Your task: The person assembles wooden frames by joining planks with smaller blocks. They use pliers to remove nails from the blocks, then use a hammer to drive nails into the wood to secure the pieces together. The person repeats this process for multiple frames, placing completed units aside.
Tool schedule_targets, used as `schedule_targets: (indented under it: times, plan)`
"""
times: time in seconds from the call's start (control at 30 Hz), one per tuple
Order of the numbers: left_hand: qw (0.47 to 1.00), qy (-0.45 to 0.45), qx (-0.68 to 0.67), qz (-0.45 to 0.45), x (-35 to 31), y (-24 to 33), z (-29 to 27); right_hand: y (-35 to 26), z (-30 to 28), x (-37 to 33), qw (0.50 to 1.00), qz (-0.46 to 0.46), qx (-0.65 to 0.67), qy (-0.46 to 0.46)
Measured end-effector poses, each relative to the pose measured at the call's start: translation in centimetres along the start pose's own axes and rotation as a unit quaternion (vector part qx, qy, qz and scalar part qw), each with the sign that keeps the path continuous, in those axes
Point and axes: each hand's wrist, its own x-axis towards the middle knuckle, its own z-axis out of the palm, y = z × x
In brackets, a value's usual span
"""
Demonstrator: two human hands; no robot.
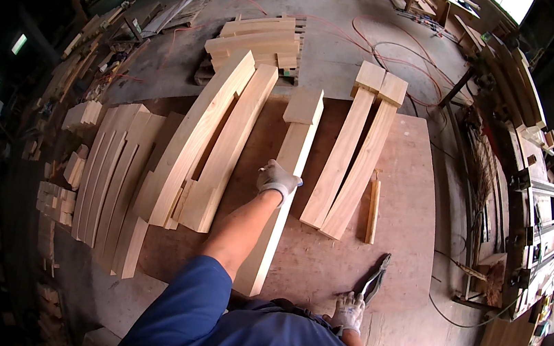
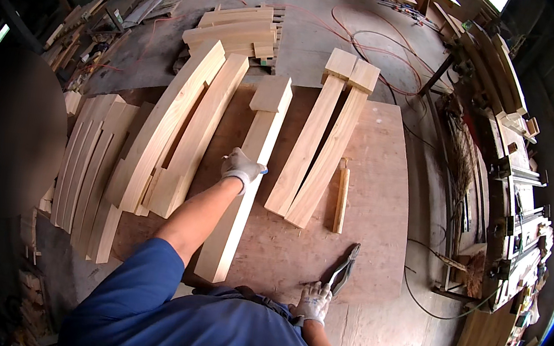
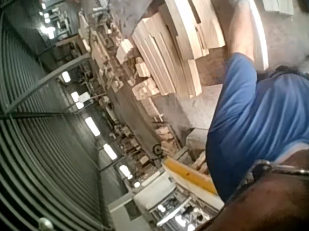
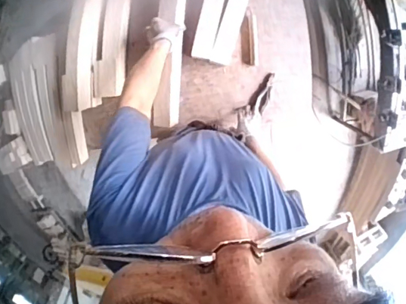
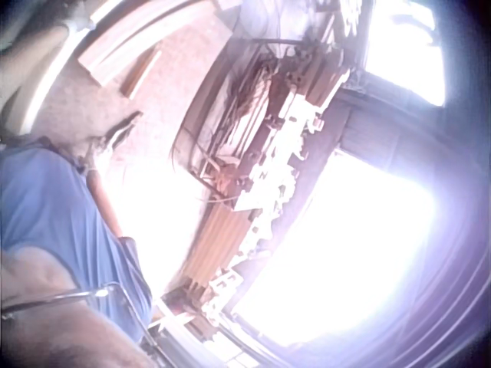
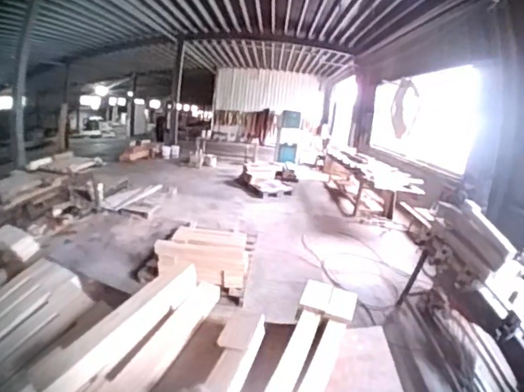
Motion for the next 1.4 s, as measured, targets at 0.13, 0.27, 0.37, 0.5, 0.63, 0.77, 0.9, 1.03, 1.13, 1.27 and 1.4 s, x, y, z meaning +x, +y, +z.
schedule_targets:
  times: [0.13,0.27,0.37,0.5,0.63,0.77,0.9,1.03,1.13,1.27,1.4]
  plan:
    - [0.997,0.006,0.012,0.073,-1.9,-1.5,1.7,-0.2,-0.3,-0.1,1.000,-0.011,-0.006,0.011]
    - [0.989,0.005,-0.041,0.145,-4.7,-7.7,3.5,0.5,1.2,0.2,0.999,-0.016,-0.011,0.036]
    - [0.983,-0.009,-0.014,0.184,-10.9,-14.4,2.4,0.6,1.1,0.2,0.999,-0.022,-0.041,0.026]
    - [0.980,-0.040,-0.030,0.195,-19.8,-22.8,1.9,1.2,2.2,0.6,0.996,-0.030,-0.063,0.049]
    - [0.979,-0.028,-0.084,0.181,-23.7,-27.3,3.9,1.2,1.6,-0.5,0.992,-0.050,-0.057,0.096]
    - [0.982,0.017,-0.054,0.180,-23.6,-27.4,6.2,1.5,2.1,-0.1,0.990,-0.059,-0.062,0.109]
    - [0.987,-0.027,-0.104,0.120,-23.9,-25.1,3.3,1.6,2.3,0.3,0.990,-0.058,-0.071,0.111]
    - [0.987,-0.013,-0.087,0.136,-22.4,-23.7,1.9,1.5,2.9,-0.1,0.984,-0.063,-0.073,0.152]
    - [0.982,0.020,-0.060,0.176,-19.8,-21.2,1.3,1.1,2.4,-0.3,0.986,-0.055,-0.066,0.140]
    - [0.979,0.009,-0.060,0.194,-15.1,-17.7,2.2,1.5,3.0,-0.1,0.983,-0.069,-0.060,0.157]
    - [0.981,-0.026,-0.018,0.191,-11.3,-13.1,2.1,2.0,4.1,0.3,0.984,-0.056,-0.049,0.163]
